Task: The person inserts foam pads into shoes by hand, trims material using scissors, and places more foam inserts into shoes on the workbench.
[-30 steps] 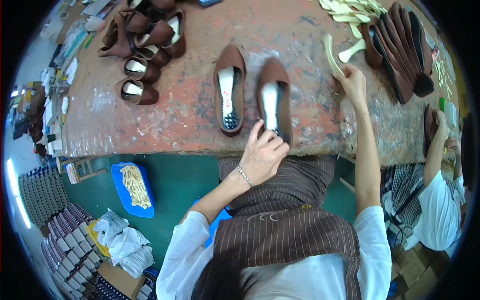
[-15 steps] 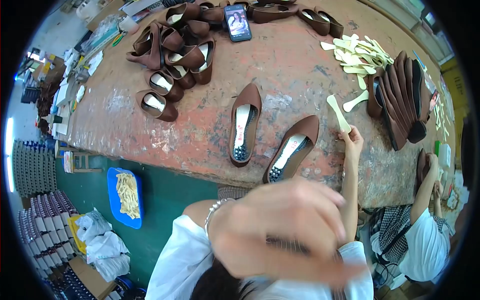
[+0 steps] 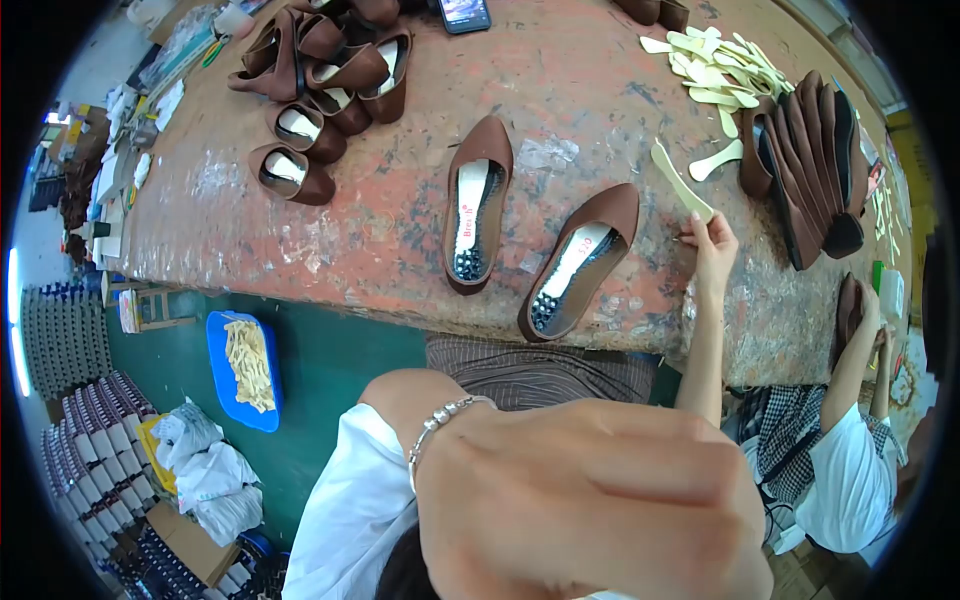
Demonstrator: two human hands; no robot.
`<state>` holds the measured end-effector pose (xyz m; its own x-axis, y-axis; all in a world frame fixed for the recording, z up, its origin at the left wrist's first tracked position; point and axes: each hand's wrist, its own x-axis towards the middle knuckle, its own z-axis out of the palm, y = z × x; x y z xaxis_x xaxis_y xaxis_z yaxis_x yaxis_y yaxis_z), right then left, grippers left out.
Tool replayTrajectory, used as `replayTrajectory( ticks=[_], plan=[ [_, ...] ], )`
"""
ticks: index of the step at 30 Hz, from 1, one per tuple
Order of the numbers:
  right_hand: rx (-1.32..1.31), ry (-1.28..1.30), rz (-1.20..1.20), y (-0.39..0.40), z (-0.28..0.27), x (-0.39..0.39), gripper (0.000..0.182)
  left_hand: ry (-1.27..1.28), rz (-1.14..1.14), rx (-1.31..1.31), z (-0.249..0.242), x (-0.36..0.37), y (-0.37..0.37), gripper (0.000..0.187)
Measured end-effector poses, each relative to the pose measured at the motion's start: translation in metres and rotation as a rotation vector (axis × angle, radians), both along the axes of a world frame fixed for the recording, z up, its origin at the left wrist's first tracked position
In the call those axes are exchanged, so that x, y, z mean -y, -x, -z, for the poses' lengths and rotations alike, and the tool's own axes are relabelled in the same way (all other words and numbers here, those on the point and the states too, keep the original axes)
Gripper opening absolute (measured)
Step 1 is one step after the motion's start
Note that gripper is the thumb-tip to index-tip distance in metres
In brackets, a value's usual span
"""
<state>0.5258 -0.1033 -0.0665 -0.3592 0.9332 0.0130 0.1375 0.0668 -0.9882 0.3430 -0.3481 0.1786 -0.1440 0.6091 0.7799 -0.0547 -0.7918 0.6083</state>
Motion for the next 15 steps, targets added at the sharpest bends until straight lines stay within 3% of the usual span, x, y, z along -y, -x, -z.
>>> replayTrajectory(
  ticks=[6, 10, 15],
  plan=[
    [0.081, -0.136, -0.075, -0.001, -0.049, 0.01, 0.013, 0.214, -0.058, -0.193, 0.019, 0.003, 0.014, 0.024],
    [0.169, -0.114, -0.215, -0.003, -0.095, 0.027, 0.015, 0.583, -0.314, -0.402, 0.07, 0.021, 0.025, 0.033],
    [0.169, 0.118, -0.611, 0.002, -0.143, 0.048, 0.015, 0.858, -0.551, -0.395, 0.127, 0.056, 0.029, 0.031]
  ],
)
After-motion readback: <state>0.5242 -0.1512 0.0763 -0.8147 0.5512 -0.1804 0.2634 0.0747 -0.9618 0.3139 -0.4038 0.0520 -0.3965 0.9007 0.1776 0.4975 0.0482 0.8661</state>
